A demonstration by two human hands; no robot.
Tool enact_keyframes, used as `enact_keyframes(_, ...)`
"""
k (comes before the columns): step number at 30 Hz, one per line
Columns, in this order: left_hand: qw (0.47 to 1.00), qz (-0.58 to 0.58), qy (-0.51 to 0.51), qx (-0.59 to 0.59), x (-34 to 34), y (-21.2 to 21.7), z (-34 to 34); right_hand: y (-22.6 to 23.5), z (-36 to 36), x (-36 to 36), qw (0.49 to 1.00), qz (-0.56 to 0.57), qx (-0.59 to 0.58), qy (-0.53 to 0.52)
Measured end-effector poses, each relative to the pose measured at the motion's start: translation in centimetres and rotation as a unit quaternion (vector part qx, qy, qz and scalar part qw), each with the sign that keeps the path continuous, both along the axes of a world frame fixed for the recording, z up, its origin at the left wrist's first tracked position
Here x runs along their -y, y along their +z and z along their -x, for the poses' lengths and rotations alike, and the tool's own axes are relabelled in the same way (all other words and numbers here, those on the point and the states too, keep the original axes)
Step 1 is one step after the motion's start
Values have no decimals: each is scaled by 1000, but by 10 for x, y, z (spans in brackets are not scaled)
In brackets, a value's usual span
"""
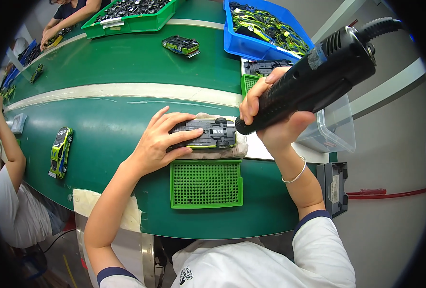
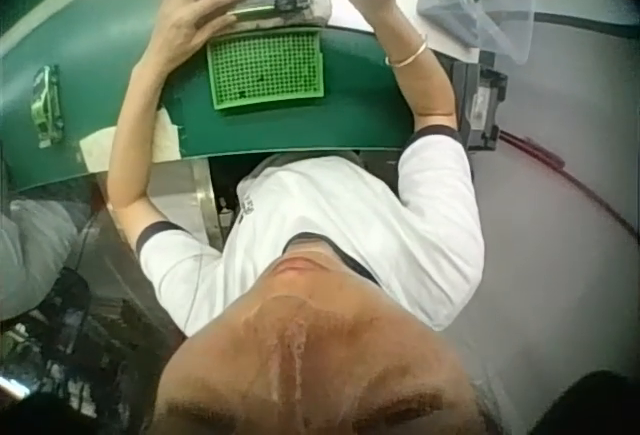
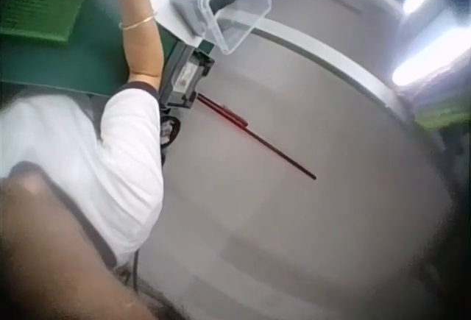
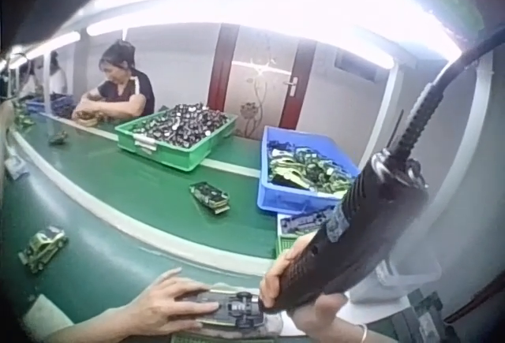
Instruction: The person assembles toy cars on a production line, fitting components together, driving screws into the undersides using an electric screwdriver, and placing finished cars into a compartmentalized tray.
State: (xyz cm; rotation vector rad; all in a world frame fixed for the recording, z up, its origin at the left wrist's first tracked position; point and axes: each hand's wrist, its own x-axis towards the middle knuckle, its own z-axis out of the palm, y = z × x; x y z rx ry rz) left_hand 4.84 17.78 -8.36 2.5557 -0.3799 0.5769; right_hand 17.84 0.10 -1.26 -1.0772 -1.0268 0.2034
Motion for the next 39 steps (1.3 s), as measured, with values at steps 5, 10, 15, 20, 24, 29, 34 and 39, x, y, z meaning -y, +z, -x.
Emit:
enact_keyframes(5, 1000, 17, -6, -5, -1, 0, -1, -6, -1, -3, 999, 41, 7, -7)
enact_keyframes(10, 999, 32, -11, -7, -1, -1, -1, -10, -2, -3, 999, 50, -5, 3)
enact_keyframes(15, 999, 36, -14, -10, 0, 0, -1, -11, -3, -4, 999, 42, -10, 3)
enact_keyframes(20, 999, 50, -10, -9, 0, -1, -1, -10, -4, -5, 999, 36, -15, 2)
enact_keyframes(24, 1000, -1, -20, -7, -3, 0, -2, -8, -10, -2, 999, 17, 6, 41)
enact_keyframes(29, 977, 188, 60, -82, -34, 3, 16, 40, -31, 16, 965, -222, 83, 114)
enact_keyframes(34, 913, 405, 6, -45, -11, 7, 4, 92, -20, 58, 937, -349, -16, 15)
enact_keyframes(39, 880, 471, -62, 23, 38, 32, -24, 93, -26, 67, 929, -367, -10, 52)
